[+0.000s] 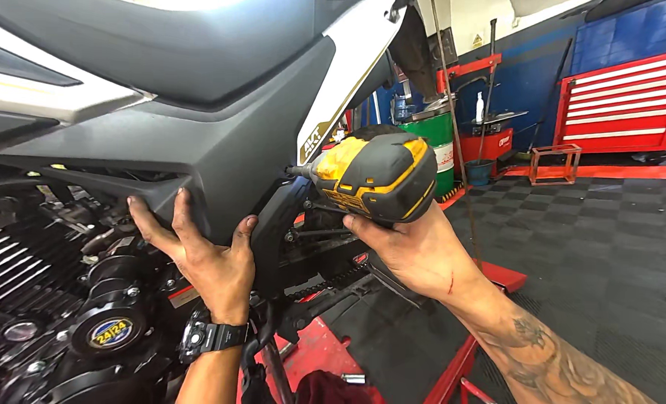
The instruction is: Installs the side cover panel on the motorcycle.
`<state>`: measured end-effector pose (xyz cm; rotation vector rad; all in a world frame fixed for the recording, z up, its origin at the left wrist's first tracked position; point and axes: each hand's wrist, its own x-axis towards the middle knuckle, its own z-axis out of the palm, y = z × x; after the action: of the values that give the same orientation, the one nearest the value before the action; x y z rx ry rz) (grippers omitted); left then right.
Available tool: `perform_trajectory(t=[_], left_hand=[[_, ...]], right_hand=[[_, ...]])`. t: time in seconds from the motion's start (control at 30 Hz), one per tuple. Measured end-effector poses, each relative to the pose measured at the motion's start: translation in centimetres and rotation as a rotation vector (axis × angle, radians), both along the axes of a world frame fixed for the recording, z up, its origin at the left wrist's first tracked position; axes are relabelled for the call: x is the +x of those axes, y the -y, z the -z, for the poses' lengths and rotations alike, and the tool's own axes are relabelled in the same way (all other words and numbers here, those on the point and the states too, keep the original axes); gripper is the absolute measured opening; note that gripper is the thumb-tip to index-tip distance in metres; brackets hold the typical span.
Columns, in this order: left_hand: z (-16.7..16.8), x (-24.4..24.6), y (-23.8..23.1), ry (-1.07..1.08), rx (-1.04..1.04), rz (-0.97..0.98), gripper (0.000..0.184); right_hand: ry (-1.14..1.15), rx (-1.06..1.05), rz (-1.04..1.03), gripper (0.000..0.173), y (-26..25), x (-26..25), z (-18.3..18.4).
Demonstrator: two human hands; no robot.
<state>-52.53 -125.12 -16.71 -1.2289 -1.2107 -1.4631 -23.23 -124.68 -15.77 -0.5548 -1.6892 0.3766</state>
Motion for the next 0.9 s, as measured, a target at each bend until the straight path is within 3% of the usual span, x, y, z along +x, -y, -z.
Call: perform_trajectory(t=[0.3, 0.9], left_hand=[[0.0, 0.1, 0.1, 0.026, -0.006, 0.030, 0.088], [0.1, 0.1, -0.1, 0.001, 0.010, 0.008, 0.087]], right_hand=[[-0.048, -0.036, -0.043, 0.041, -1.1, -0.5, -0.1], [-0.056, -0.047, -0.035, 0.040, -0.7, 0.0, 0.6]])
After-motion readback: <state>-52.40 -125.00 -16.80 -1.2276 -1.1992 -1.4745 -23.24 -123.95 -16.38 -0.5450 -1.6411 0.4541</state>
